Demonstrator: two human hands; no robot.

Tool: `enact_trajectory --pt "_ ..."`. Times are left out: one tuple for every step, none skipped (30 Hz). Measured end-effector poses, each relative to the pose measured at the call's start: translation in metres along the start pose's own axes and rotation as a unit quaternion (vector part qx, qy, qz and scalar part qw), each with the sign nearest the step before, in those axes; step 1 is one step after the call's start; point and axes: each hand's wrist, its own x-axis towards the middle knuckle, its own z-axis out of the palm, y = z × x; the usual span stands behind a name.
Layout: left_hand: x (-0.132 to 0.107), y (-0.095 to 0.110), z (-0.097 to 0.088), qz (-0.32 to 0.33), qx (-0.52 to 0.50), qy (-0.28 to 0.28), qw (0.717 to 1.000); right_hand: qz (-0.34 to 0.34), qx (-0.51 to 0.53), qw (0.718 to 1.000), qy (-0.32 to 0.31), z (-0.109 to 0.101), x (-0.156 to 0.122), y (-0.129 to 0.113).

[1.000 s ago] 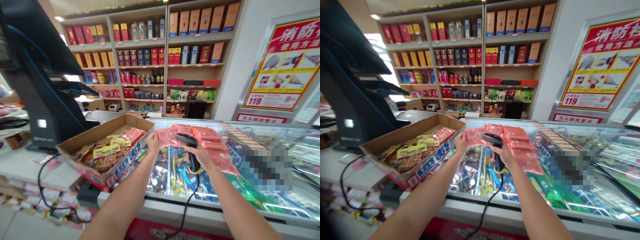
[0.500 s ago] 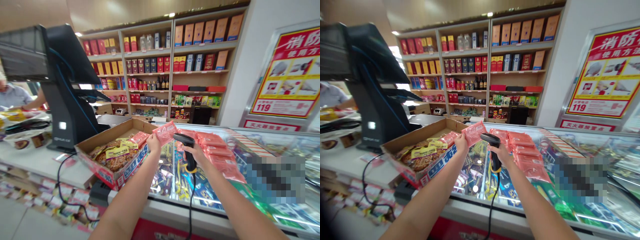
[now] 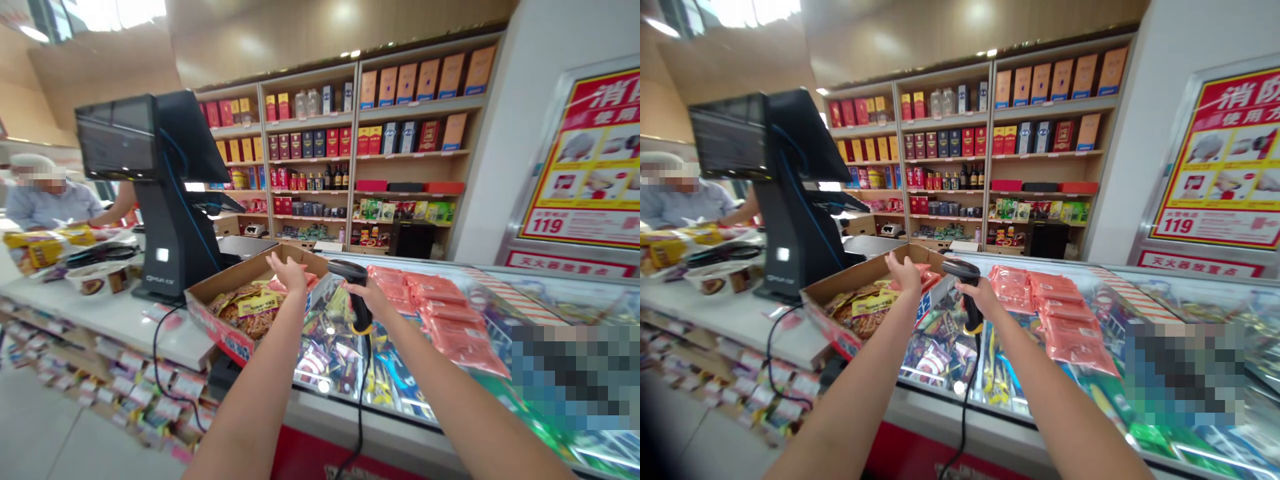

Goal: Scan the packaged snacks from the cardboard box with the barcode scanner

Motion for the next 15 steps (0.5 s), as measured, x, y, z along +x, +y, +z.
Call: enact_trajectory --pt "-0.009 0.000 0.002 0.029 -0.007 -0.029 0.999 0.001 0.001 1.000 0.006 -0.006 -0.002 0.003" --pt "-0.019 0.000 0.005 0.050 -0.013 -0.064 0.997 0.002 0.001 1.000 0.014 -0.013 -0.003 0.006" --pt "-0.031 -0.001 0.009 0.065 -0.016 -0.105 0.992 0.001 0.002 1.000 0.026 -0.021 -0.006 0.009" --pt "-0.043 -0.003 0.013 0.076 -0.018 -0.149 0.986 -0.001 0.004 0.999 0.042 -0.030 -0.008 0.011" --pt "-0.057 -0.006 0.018 0.082 -0.016 -0.196 0.977 -0.003 0.005 0.998 0.062 -0.039 -0.011 0.014" --pt "-0.071 -0.010 0.023 0.082 -0.008 -0.244 0.966 -0.006 0.003 0.996 0.088 -0.049 -0.014 0.016" --pt "-0.084 -0.014 0.027 0.076 0.009 -0.287 0.955 -0.008 -0.004 0.993 0.117 -0.059 -0.018 0.018" --pt "-0.098 -0.020 0.032 0.062 0.033 -0.324 0.943 -0.008 -0.012 0.990 0.143 -0.068 -0.022 0.020" --pt "-0.111 -0.025 0.037 0.043 0.061 -0.356 0.931 -0.008 -0.021 0.986 0.164 -0.078 -0.027 0.023" --pt "-0.122 -0.031 0.042 0.021 0.091 -0.384 0.919 -0.010 -0.028 0.984 0.177 -0.086 -0.031 0.026" --pt "-0.132 -0.037 0.048 0.000 0.119 -0.405 0.907 -0.013 -0.031 0.982 0.187 -0.094 -0.035 0.030" --pt "-0.141 -0.043 0.053 -0.019 0.143 -0.422 0.895 -0.016 -0.030 0.980 0.195 -0.101 -0.038 0.033" --pt "-0.148 -0.049 0.059 -0.033 0.164 -0.434 0.885 -0.021 -0.026 0.978 0.205 -0.106 -0.041 0.037" --pt "-0.154 -0.054 0.065 -0.045 0.181 -0.443 0.877 -0.023 -0.021 0.977 0.213 -0.111 -0.044 0.040" --pt "-0.158 -0.059 0.071 -0.056 0.193 -0.447 0.872 -0.025 -0.017 0.975 0.220 -0.114 -0.046 0.042"
